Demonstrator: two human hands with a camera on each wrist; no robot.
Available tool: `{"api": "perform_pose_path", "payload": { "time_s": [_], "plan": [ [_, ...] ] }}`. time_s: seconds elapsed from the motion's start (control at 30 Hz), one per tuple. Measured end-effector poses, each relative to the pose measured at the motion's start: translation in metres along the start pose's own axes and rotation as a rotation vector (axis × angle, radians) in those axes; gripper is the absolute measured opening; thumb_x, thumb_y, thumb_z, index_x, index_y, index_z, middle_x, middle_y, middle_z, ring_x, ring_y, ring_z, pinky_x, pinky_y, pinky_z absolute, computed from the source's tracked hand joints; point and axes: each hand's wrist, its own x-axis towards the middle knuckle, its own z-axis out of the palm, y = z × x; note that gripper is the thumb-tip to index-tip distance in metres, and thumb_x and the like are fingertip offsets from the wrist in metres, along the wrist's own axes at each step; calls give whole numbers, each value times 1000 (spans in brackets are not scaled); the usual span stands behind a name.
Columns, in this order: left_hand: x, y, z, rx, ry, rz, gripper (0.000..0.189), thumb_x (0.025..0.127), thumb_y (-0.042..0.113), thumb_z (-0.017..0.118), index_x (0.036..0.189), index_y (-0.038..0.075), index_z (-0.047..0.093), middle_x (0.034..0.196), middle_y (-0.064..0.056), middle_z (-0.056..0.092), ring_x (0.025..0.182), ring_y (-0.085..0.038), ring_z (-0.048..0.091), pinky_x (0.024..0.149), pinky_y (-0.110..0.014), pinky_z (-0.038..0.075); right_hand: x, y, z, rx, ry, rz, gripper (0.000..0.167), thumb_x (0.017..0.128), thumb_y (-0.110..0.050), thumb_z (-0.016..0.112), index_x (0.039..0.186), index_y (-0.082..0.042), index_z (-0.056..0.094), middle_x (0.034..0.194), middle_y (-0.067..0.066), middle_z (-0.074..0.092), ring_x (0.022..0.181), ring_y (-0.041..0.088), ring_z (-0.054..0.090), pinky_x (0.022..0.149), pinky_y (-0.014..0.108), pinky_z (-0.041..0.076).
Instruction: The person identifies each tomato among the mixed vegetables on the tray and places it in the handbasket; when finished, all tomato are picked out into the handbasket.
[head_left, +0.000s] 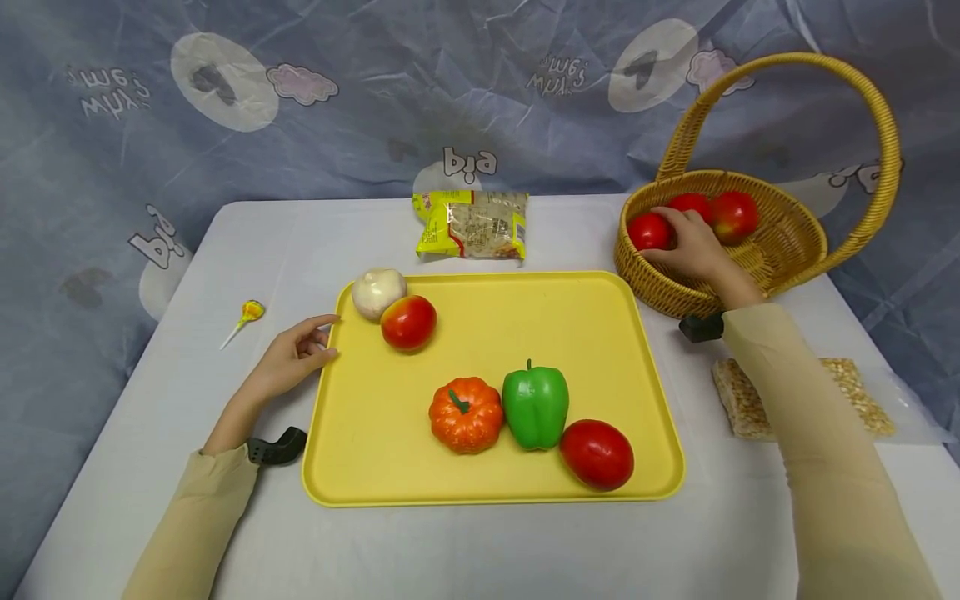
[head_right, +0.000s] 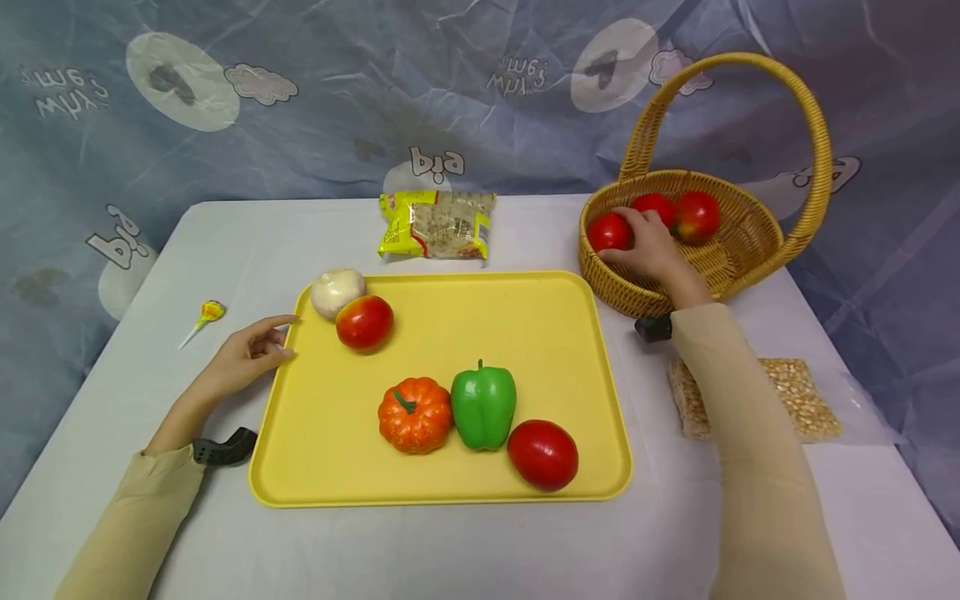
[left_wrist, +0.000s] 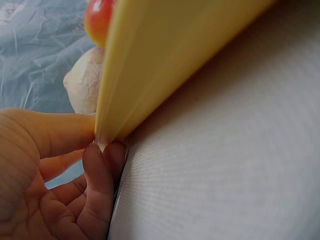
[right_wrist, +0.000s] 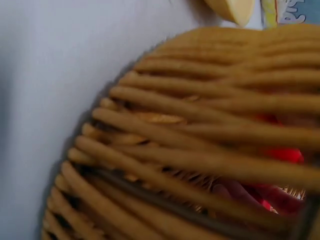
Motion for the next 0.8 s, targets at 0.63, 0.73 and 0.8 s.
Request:
{"api": "perform_pose_path", "payload": {
  "time_s": [0.63, 0.73, 0.8],
  "plan": [
    [1, -3, 1, -14, 7, -20, 49, 88, 8, 62, 134, 0, 46, 98, -16, 55, 65, -1, 45, 58, -17, 39, 9, 5, -1, -4, 0, 67, 84, 86, -33, 65, 149, -7, 16, 141, 36, 22, 126, 54, 26, 104, 69, 23],
    [2, -4, 1, -16, 9, -23, 49, 88, 8, 62, 134, 1, 46, 98, -15, 54, 65, -1, 44, 57, -17, 39, 7, 5, -2, 3, 11, 58, 85, 85, -30, 66, 150, -8, 16, 141, 36, 23, 127, 53, 26, 104, 68, 24],
    [2, -5, 1, -18, 10, -24, 49, 88, 8, 62, 134, 1, 46, 98, -15, 54, 65, -1, 44, 57, -16, 39, 6, 4, -4, 11, 19, 51, 85, 84, -29, 67, 149, -8, 17, 141, 36, 24, 127, 53, 26, 104, 68, 24]
  ]
}}
